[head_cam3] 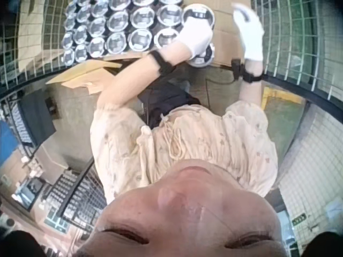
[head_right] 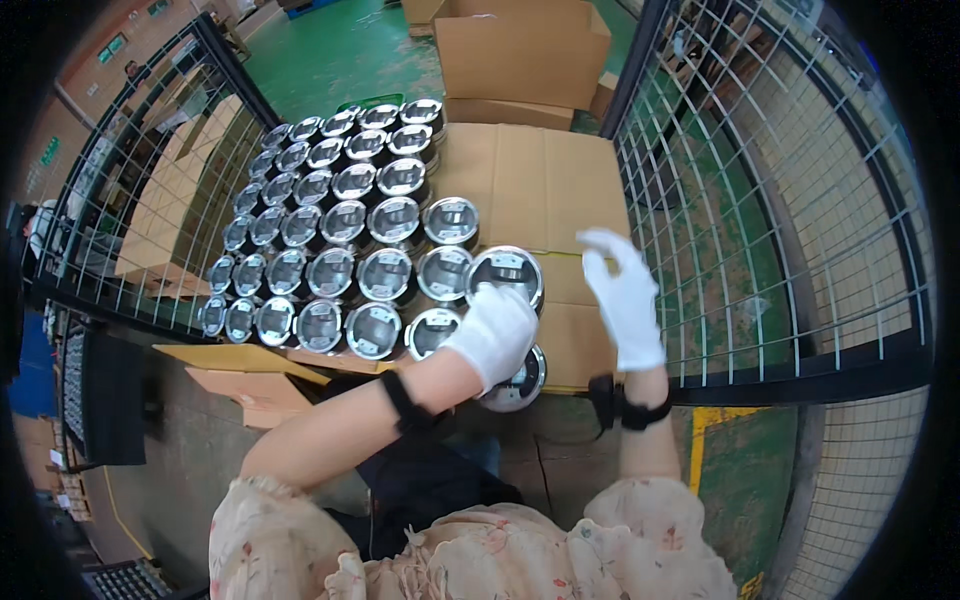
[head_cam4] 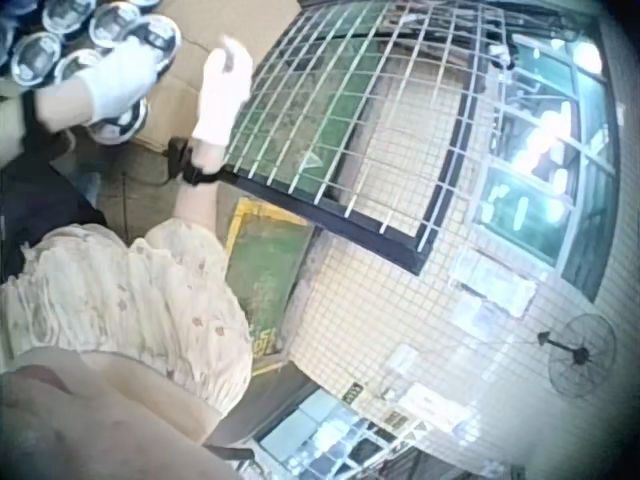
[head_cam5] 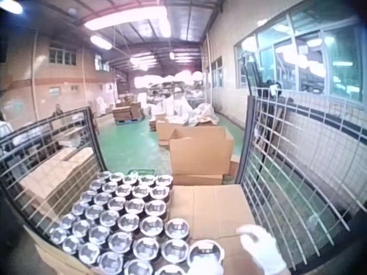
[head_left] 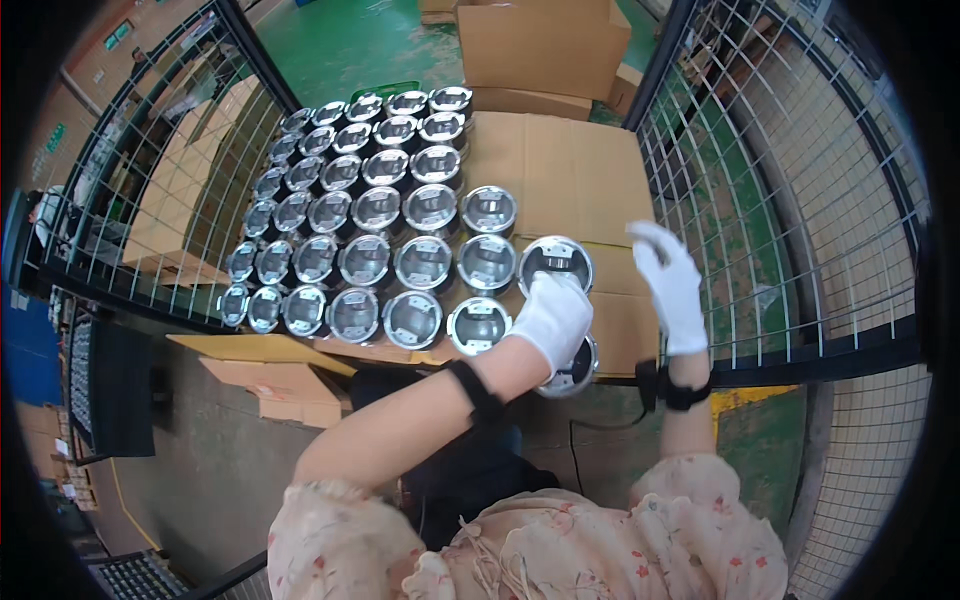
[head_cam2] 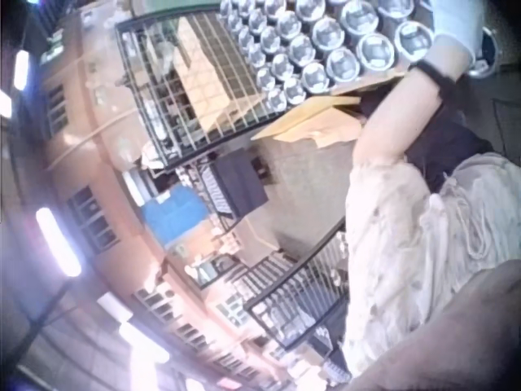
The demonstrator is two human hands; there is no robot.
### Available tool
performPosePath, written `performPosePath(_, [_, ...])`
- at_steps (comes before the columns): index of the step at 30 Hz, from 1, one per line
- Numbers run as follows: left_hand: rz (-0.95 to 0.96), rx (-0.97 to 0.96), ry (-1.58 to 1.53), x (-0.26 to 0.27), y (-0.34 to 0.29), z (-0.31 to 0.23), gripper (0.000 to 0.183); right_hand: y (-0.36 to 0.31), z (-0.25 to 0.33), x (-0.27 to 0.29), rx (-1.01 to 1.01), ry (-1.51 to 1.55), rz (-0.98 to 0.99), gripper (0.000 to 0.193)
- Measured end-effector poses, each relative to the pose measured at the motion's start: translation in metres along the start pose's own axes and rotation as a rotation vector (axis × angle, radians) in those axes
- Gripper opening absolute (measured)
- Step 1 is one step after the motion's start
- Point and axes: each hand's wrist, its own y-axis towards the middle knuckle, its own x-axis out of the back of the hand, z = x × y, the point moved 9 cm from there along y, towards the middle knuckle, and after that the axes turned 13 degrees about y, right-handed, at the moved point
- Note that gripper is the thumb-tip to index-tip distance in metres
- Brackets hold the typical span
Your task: Inspecting metal pistons and arranging them on a pallet for sorting.
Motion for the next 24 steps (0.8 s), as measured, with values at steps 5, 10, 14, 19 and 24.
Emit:
performPosePath(5, [0.245,-0.089,-0.11,-0.103,0.058,-0.045,0.02,-0.061,-0.033,-0.002,-0.085,-0.077,0.127,0.018])
performPosePath(10, [0.117,-0.127,-0.053,-0.111,0.05,-0.046,0.036,-0.072,-0.049,-0.029,-0.119,-0.223,0.275,0.025])
performPosePath(14, [-0.173,0.031,-0.535,-0.067,-0.012,0.019,0.03,-0.049,-0.034,-0.087,0.115,-0.31,0.45,0.032])
performPosePath(19, [-0.107,0.351,-0.403,-0.092,-0.072,0.066,0.053,-0.069,-0.064,-0.149,0.427,-0.674,0.63,0.016])
performPosePath(24, [-0.09,0.415,-0.388,-0.114,-0.064,0.051,0.06,-0.067,-0.093,-0.17,0.397,-0.728,0.638,0.009])
